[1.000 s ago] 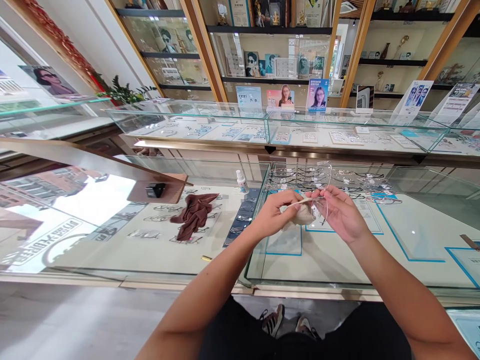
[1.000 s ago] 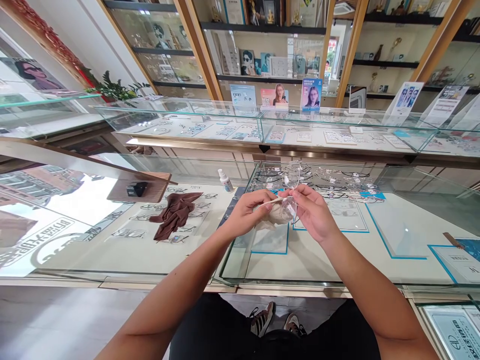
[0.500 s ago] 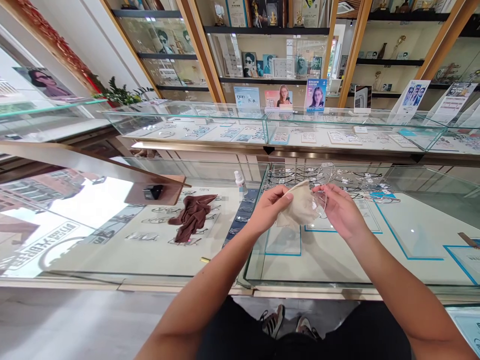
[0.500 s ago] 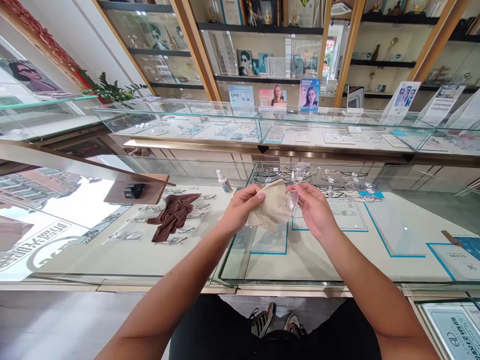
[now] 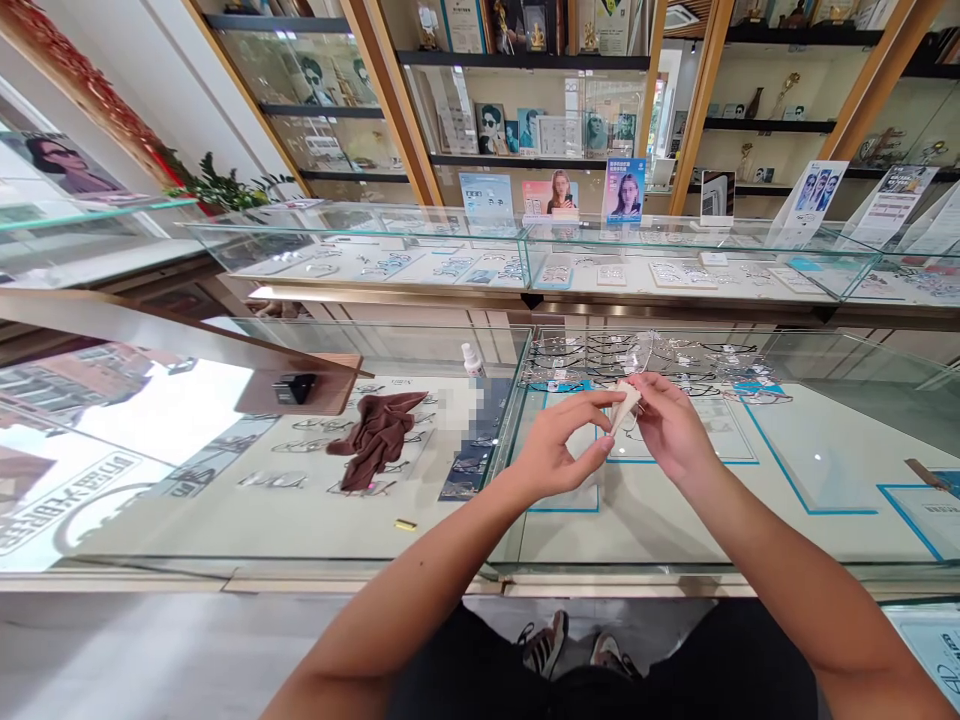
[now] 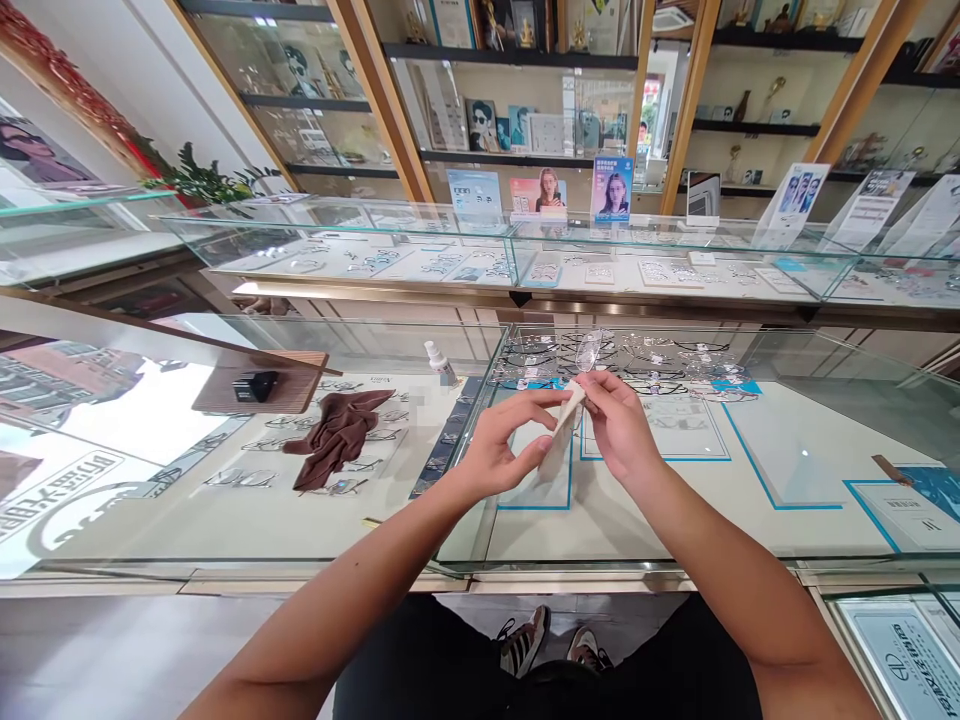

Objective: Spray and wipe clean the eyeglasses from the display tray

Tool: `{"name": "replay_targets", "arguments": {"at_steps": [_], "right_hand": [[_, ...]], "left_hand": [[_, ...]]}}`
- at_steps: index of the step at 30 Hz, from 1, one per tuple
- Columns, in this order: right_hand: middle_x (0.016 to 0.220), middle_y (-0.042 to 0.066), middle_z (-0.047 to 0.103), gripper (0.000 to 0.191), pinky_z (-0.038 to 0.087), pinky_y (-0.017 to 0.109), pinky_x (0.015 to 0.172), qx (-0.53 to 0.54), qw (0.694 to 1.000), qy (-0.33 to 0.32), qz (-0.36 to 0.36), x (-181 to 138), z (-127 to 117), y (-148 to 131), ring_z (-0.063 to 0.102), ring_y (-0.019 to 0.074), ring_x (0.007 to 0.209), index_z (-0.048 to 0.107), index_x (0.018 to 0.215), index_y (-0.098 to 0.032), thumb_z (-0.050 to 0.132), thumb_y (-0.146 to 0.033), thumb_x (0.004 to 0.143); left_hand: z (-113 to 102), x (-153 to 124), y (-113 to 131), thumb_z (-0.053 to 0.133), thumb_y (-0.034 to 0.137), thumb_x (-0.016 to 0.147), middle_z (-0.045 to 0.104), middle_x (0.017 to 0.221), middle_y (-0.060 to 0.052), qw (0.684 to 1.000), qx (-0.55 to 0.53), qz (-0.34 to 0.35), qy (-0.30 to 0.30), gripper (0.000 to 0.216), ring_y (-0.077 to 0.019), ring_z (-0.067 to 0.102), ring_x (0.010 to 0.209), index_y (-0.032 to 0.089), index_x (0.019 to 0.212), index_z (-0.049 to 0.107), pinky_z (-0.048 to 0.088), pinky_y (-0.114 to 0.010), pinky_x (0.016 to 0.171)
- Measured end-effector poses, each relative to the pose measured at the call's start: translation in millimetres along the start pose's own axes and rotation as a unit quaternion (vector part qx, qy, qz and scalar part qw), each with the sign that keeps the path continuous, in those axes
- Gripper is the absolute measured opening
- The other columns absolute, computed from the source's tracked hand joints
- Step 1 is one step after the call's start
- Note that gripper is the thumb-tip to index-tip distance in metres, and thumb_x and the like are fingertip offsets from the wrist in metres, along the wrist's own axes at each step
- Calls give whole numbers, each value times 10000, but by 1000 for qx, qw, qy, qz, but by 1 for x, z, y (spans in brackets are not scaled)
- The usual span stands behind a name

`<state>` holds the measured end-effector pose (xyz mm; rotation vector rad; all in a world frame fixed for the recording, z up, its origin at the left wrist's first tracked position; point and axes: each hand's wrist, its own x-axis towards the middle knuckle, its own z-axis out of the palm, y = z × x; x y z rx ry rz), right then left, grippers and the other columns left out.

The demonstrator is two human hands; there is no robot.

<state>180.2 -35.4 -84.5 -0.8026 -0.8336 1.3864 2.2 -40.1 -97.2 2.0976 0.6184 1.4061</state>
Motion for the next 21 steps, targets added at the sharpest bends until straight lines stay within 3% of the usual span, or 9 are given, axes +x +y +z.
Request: {"name": "replay_targets", "arguments": {"at_steps": [6, 11, 14, 17, 21], "right_hand": [[869, -11, 730, 301, 488, 306, 766, -7, 1000, -13, -2, -10, 9, 6, 615, 152, 797, 736, 757, -248, 939, -448, 660], [882, -11, 723, 333, 504, 312, 802, -12, 1000, -28, -6, -12, 11, 9, 629, 162, 840, 730, 760, -252, 948, -478, 648], [884, -11, 730, 329, 499, 307, 787, -10, 1000, -29, 0, -12, 11, 8, 624, 160, 824, 732, 750, -253, 953, -469, 638], [869, -14, 735, 335, 496, 299, 795, -13, 1000, -27, -6, -13, 11, 6, 623, 159, 832, 729, 729, -256, 962, -472, 623], [870, -9, 735, 348, 482, 289, 712, -24, 999, -27, -4, -14, 12, 4, 612, 159, 797, 714, 716, -256, 958, -486, 624]], "left_hand": [[13, 1, -2, 775, 371, 889, 757, 947, -88, 983, -104, -99, 115, 194, -193, 706, 896, 204, 827, 698, 557, -313, 785], [18, 4, -7, 929, 402, 727, 655, 914, -11, 947, -227, -179, 139, 399, -131, 655, 825, 202, 882, 621, 531, -268, 769], [15, 7, -10, 959, 453, 671, 639, 891, 10, 920, -281, -252, 107, 506, -114, 637, 781, 199, 917, 597, 503, -254, 737], [11, 8, -11, 899, 592, 700, 617, 769, 12, 915, -264, -306, 27, 522, -110, 571, 713, 164, 850, 641, 440, -253, 684], [8, 9, -9, 814, 692, 744, 577, 701, 9, 920, -243, -307, -31, 575, -111, 495, 695, 138, 719, 663, 383, -269, 686]]}}
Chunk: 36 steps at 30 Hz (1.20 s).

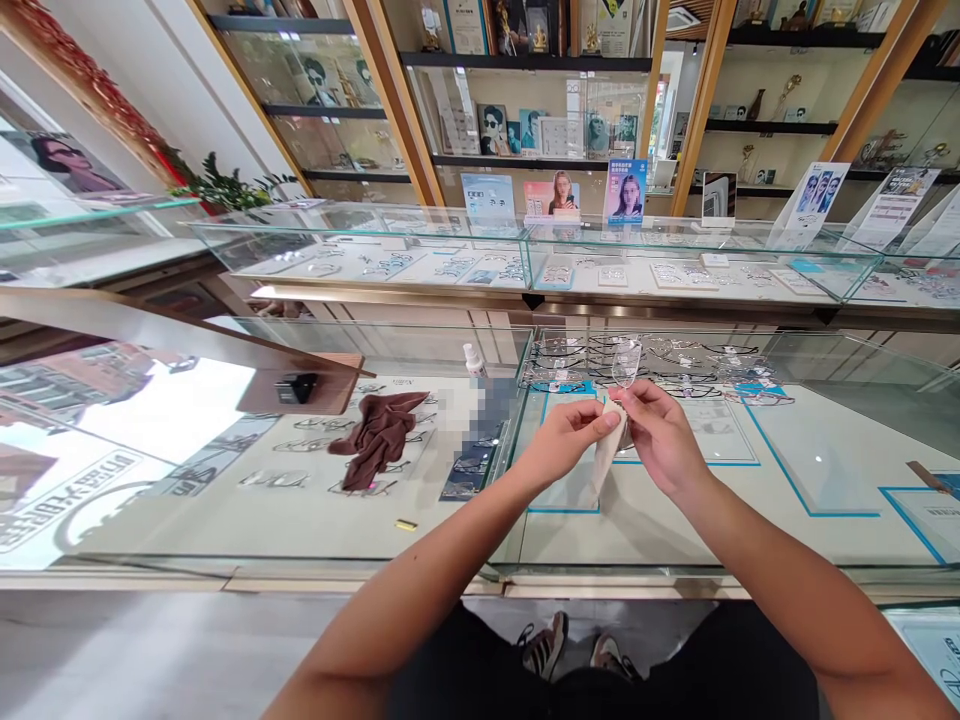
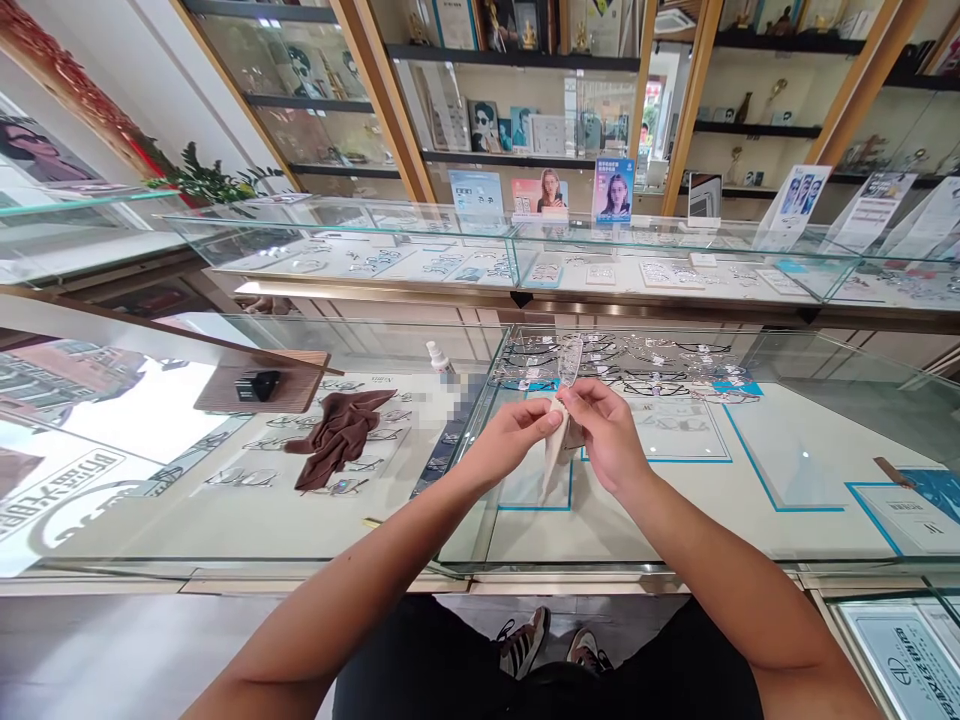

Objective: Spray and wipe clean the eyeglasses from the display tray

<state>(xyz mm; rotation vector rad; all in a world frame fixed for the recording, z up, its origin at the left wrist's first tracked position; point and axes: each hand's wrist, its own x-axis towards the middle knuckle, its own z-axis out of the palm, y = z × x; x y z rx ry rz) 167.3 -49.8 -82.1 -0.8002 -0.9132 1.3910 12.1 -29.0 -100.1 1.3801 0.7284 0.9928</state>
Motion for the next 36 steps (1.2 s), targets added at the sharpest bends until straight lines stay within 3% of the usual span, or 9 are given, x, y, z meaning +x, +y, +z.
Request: {"name": "replay_targets", "arguments": {"at_steps": [4, 8, 12, 15, 21, 24, 28, 36], "right_hand": [[843, -19, 732, 392, 428, 246, 604, 16, 1000, 2, 24, 1, 2, 0, 589, 129, 726, 724, 701, -254, 994, -496, 553], [897, -21, 752, 415, 465, 230, 669, 34, 999, 2, 42, 2, 3, 1, 614, 121, 770, 728, 692, -250, 1019, -473, 498], [919, -22, 731, 394, 422, 250, 609, 2, 998, -20, 54, 2, -1, -1, 576, 127, 719, 742, 804, -272, 958, -523, 590], [914, -19, 691, 351, 428, 271, 663, -55, 998, -31, 8, 4, -7, -2, 558, 143, 762, 764, 913, -281, 886, -521, 689], [938, 0, 700, 241, 463, 333, 860, -131, 988, -59, -60, 8, -13, -1, 586, 196, 923, 769, 914, -280, 845, -439, 749], [1022, 11, 721, 217, 460, 338, 866, -128, 988, -48, -69, 8, -12, -1, 600, 199, 961, 805, 943, -295, 827, -430, 775], [905, 14, 680, 199, 439, 329, 812, -115, 991, -46, -59, 10, -13, 2, 586, 190, 903, 805, 744, -264, 856, -455, 754], [855, 8, 658, 247, 417, 319, 771, -73, 995, -57, -39, 10, -14, 5, 561, 172, 850, 846, 771, -285, 911, -515, 710]], "left_hand": [[1, 0, 2, 889, 609, 711, 616, 735, 8, 997, -80, -14, -6, 515, -112, 526, 717, 141, 768, 682, 407, -267, 730], [0, 0, 2, 958, 532, 653, 654, 753, 9, 984, -167, -62, -26, 518, -103, 575, 700, 144, 840, 671, 448, -257, 737], [-3, -1, 3, 958, 503, 676, 680, 756, 11, 980, -186, -65, -25, 525, -105, 613, 709, 149, 887, 633, 487, -256, 760], [-7, -1, 6, 943, 517, 695, 673, 714, 31, 984, -174, -41, -7, 537, -90, 604, 671, 159, 878, 587, 477, -230, 716], [-11, 0, 14, 961, 481, 672, 690, 722, 40, 989, -142, -8, 31, 565, -83, 596, 605, 174, 900, 545, 422, -209, 603], [-7, -1, 12, 960, 464, 676, 685, 732, 46, 992, -125, -3, 18, 563, -74, 579, 604, 179, 910, 535, 414, -210, 602], [-2, -3, 7, 938, 479, 701, 653, 731, 52, 995, -96, -1, -11, 546, -78, 561, 623, 188, 909, 526, 415, -223, 636], [-5, -3, 7, 727, 699, 827, 485, 642, 48, 997, 70, 11, -39, 556, -96, 417, 621, 153, 853, 624, 312, -258, 606]]}}
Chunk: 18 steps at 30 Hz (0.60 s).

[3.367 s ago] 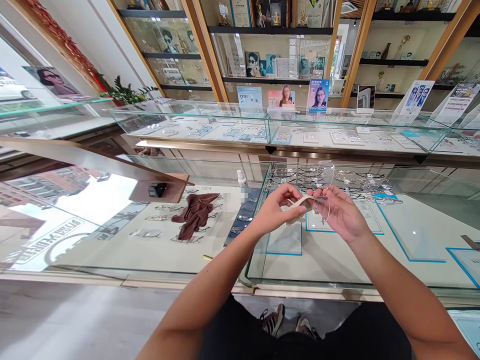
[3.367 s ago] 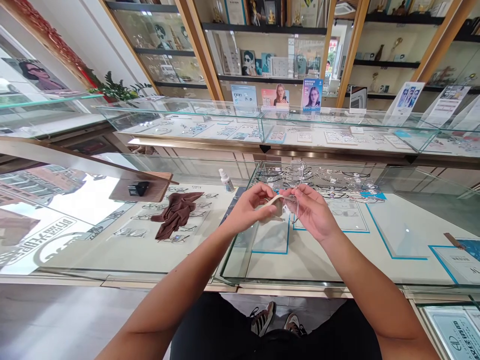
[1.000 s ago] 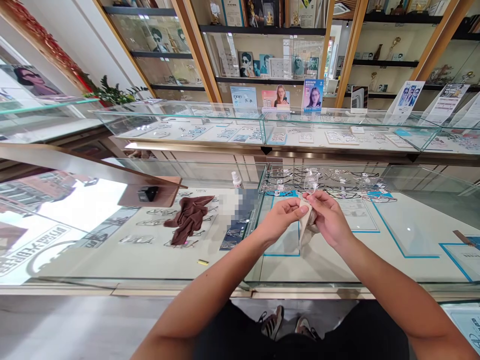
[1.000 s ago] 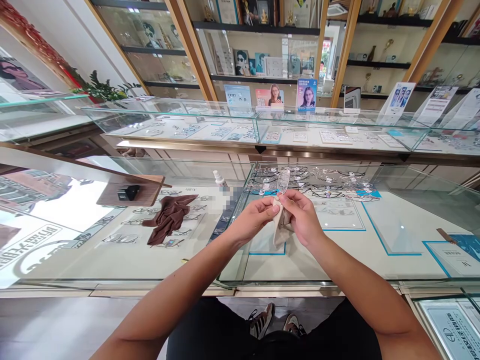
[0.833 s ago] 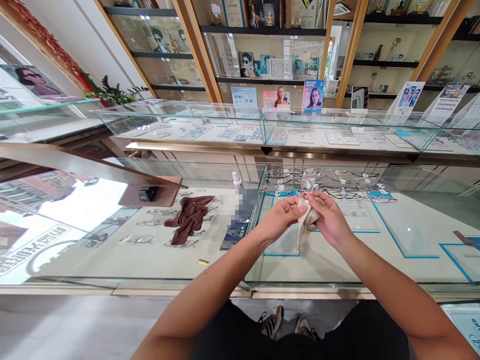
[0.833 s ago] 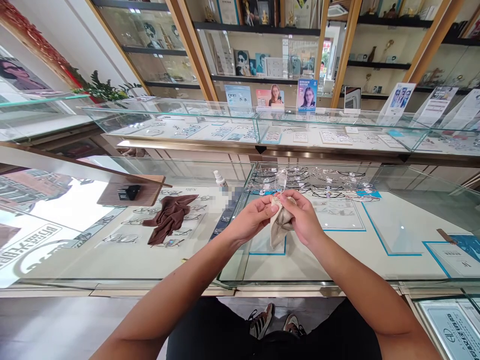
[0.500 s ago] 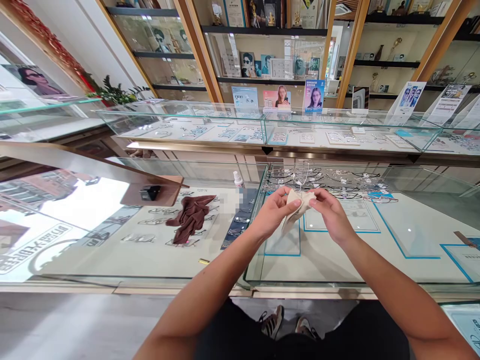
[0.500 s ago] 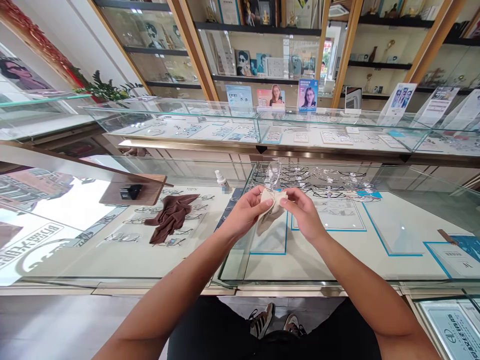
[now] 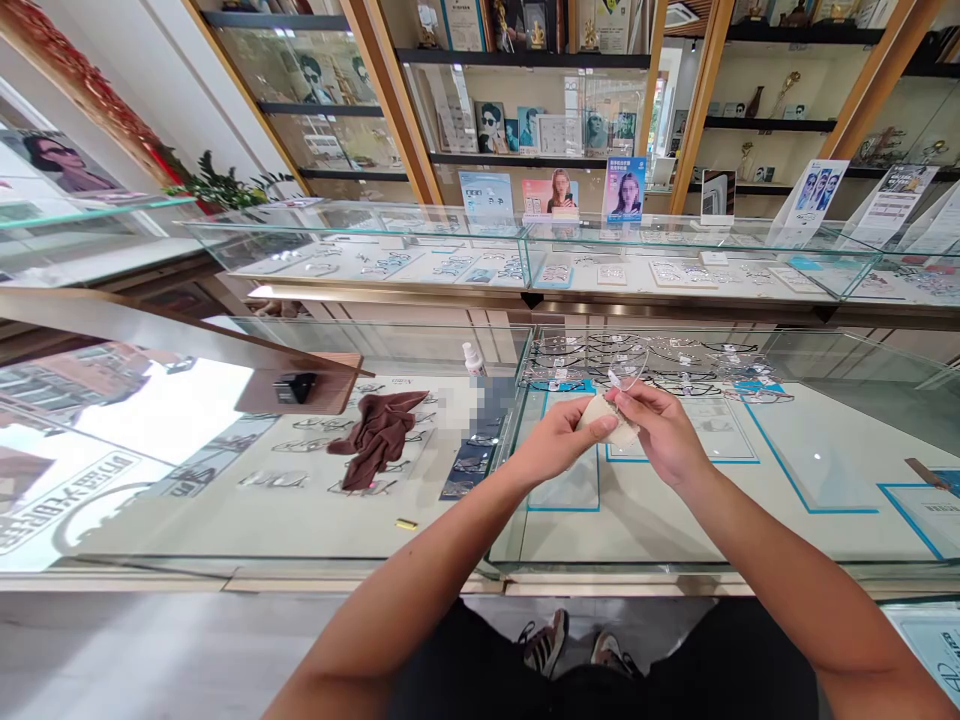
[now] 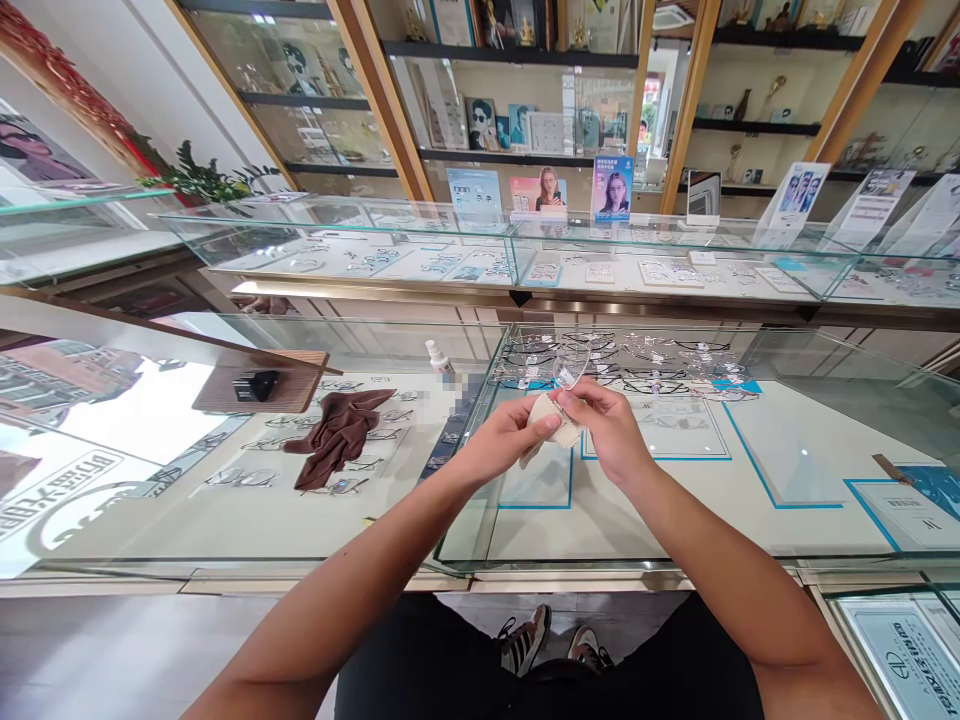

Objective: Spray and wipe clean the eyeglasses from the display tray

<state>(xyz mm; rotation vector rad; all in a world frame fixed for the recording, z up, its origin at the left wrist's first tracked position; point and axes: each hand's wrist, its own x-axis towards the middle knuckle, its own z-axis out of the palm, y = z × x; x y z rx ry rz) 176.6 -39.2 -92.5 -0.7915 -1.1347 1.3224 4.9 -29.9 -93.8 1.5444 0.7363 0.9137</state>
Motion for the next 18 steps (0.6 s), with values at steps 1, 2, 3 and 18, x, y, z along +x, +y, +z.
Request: {"name": "replay_targets", "arguments": {"at_steps": [1, 2, 3, 18], "right_hand": [[865, 9, 662, 249, 424, 318, 776, 5, 1000, 0, 1, 0, 1, 0, 567, 173, 858, 847, 771, -285, 915, -515, 705], [869, 8, 660, 251, 431, 318, 780, 11, 1000, 1, 2, 0, 1, -1, 571, 173, 860, 847, 767, -285, 920, -515, 697], [867, 7, 653, 255, 439, 317, 783, 17, 1000, 4, 3, 0, 2, -2, 573, 172, 859, 845, 759, -285, 927, -515, 685], [875, 13, 691, 312, 470, 340, 863, 39, 999, 24, 23, 2, 5, -1, 578, 183, 878, 837, 725, -280, 947, -548, 608]], "left_hand": [[-1, 0, 0, 706, 720, 832, 466, 636, 50, 1000, 9, 2, -3, 572, -94, 393, 613, 156, 832, 613, 296, -257, 597], [-1, 0, 1, 689, 742, 830, 459, 642, 49, 1000, 13, 3, -6, 592, -92, 374, 610, 157, 819, 601, 284, -255, 590], [-1, 0, 1, 674, 762, 828, 458, 655, 47, 1000, 13, 3, -8, 611, -89, 361, 610, 157, 814, 594, 279, -251, 587], [1, -3, -2, 832, 611, 762, 546, 689, 41, 999, -37, 0, 18, 540, -67, 429, 560, 143, 920, 615, 311, -222, 528]]}}
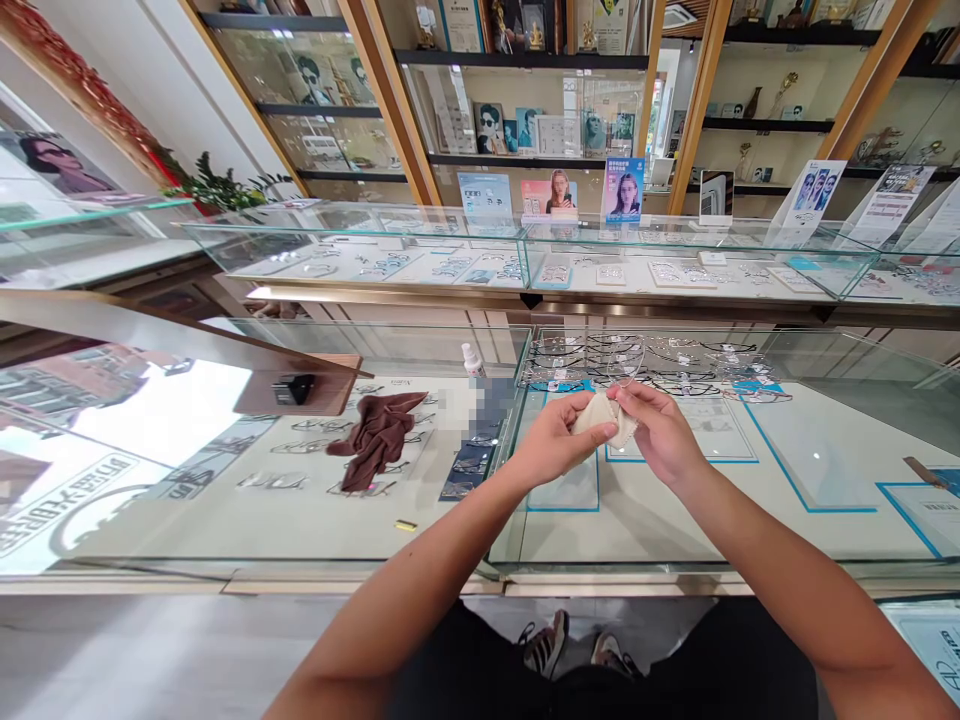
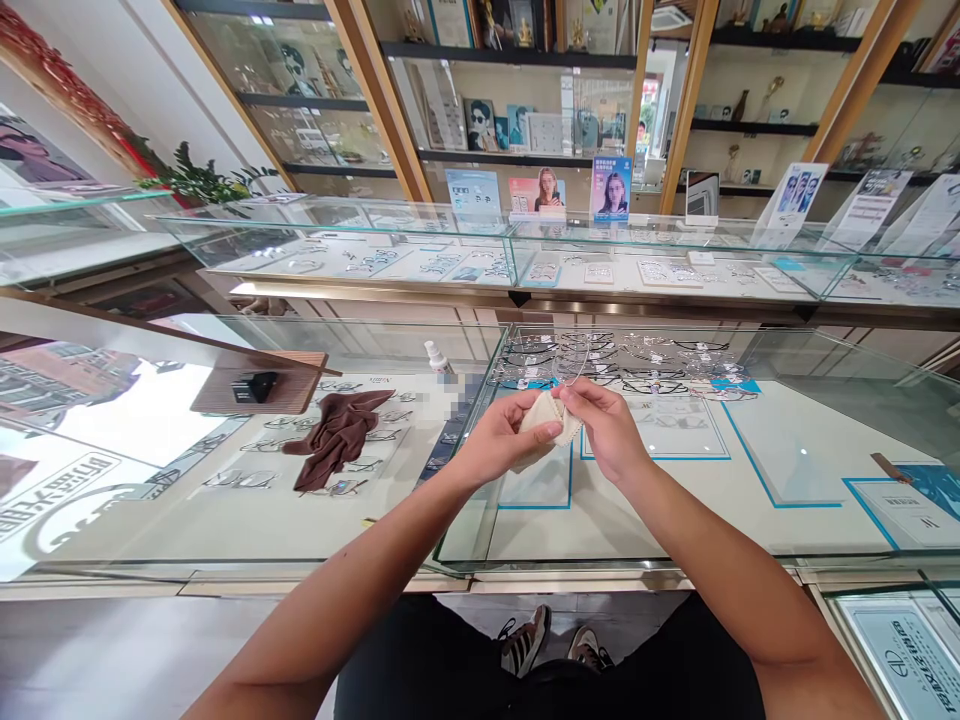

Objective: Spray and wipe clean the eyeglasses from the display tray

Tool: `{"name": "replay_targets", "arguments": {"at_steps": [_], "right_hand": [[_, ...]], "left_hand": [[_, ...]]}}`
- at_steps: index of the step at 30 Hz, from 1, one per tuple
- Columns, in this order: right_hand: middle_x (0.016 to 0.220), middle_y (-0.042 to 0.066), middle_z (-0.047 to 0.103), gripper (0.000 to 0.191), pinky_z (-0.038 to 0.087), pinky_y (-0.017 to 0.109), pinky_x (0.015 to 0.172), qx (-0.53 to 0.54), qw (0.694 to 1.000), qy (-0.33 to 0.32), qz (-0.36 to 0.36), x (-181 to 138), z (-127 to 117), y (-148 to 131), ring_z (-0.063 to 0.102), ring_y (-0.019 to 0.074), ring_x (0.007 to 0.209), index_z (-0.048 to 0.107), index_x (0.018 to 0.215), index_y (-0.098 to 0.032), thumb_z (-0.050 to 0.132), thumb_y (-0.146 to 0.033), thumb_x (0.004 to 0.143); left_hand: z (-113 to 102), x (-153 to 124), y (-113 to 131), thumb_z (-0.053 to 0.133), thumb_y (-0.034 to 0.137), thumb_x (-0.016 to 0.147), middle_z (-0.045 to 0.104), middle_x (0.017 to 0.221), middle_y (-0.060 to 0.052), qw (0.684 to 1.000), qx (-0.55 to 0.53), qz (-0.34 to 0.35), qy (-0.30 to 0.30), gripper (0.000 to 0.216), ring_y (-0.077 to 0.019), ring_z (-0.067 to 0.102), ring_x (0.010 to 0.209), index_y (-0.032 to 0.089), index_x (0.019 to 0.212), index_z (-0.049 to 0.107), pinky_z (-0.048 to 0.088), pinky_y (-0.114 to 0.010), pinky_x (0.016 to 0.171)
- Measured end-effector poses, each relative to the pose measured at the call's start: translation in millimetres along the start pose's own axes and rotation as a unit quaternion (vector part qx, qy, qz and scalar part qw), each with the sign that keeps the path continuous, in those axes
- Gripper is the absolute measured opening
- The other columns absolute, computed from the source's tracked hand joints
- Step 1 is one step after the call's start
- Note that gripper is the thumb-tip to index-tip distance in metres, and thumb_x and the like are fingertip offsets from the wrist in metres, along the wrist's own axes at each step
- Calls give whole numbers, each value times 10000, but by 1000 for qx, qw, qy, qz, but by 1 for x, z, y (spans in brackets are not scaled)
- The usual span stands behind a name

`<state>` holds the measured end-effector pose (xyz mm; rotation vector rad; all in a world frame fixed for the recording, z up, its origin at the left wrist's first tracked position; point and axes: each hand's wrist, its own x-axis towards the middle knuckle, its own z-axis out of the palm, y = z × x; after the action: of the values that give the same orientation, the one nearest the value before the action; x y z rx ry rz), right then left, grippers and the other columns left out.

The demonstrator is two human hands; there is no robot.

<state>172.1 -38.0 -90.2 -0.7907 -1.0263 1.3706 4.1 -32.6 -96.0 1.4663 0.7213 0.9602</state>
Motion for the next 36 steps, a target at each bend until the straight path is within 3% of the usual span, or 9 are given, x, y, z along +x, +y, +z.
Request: {"name": "replay_targets", "arguments": {"at_steps": [7, 13, 15, 18, 22, 25, 28, 32, 36], "right_hand": [[875, 19, 701, 288, 476, 356, 892, 12, 999, -17, 27, -4, 7, 0, 597, 205, 924, 854, 752, -290, 933, -537, 626], [856, 16, 673, 223, 451, 364, 955, 1, 1000, -21, 3, -5, 5, 5, 590, 206, 947, 862, 771, -302, 894, -509, 692], [853, 14, 676, 209, 454, 359, 926, 6, 1000, -30, 5, -5, 5, 6, 587, 200, 920, 861, 767, -307, 891, -504, 704], [879, 14, 681, 213, 456, 343, 874, 13, 1000, -27, 7, -5, 5, 4, 584, 190, 904, 858, 749, -296, 919, -481, 664], [865, 12, 647, 245, 438, 321, 763, 5, 1000, -8, 19, -2, 3, -2, 562, 167, 831, 841, 721, -248, 916, -465, 637], [814, 10, 647, 267, 417, 316, 699, 5, 999, 4, 39, 0, -1, -5, 541, 158, 761, 817, 704, -230, 902, -473, 637], [771, 13, 674, 281, 400, 311, 663, 11, 998, 15, 63, 2, -5, -4, 545, 164, 728, 801, 700, -229, 909, -476, 621], [768, 18, 711, 291, 401, 311, 660, 10, 997, 24, 69, 3, -5, -2, 566, 169, 728, 807, 702, -235, 921, -485, 603], [812, 28, 757, 303, 445, 329, 722, 6, 998, 23, 59, 1, 0, -1, 605, 186, 782, 807, 704, -242, 931, -491, 585]], "left_hand": [[5, 1, -7, 812, 623, 766, 573, 702, 25, 997, 28, 22, 72, 500, -97, 521, 553, 166, 854, 629, 446, -232, 497], [11, -3, -11, 668, 748, 843, 519, 587, 41, 995, 38, 42, 88, 569, -88, 452, 436, 182, 833, 610, 341, -231, 397], [13, -3, -10, 596, 782, 876, 489, 542, 46, 994, 48, 54, 87, 598, -93, 434, 427, 190, 796, 585, 331, -243, 423], [11, -1, -6, 531, 815, 892, 538, 618, 12, 988, 83, 81, 104, 647, -121, 488, 575, 182, 767, 583, 401, -258, 561], [4, 2, -1, 521, 819, 893, 561, 755, -19, 991, 95, 86, 41, 667, -142, 472, 722, 166, 772, 586, 421, -276, 694], [-2, 1, 3, 552, 745, 927, 539, 784, -12, 994, 69, 59, -54, 588, -132, 446, 715, 162, 866, 599, 398, -264, 673], [-5, -2, 5, 621, 665, 929, 552, 813, -14, 993, 47, 36, -102, 507, -123, 445, 698, 162, 996, 625, 381, -250, 640], [-2, -3, 2, 738, 583, 871, 599, 906, -41, 995, 53, 42, -70, 464, -136, 510, 760, 152, 1027, 666, 411, -253, 674], [1, -2, -4, 778, 575, 831, 578, 799, -12, 997, 71, 33, -2, 459, -125, 509, 707, 144, 932, 658, 398, -246, 638]]}}
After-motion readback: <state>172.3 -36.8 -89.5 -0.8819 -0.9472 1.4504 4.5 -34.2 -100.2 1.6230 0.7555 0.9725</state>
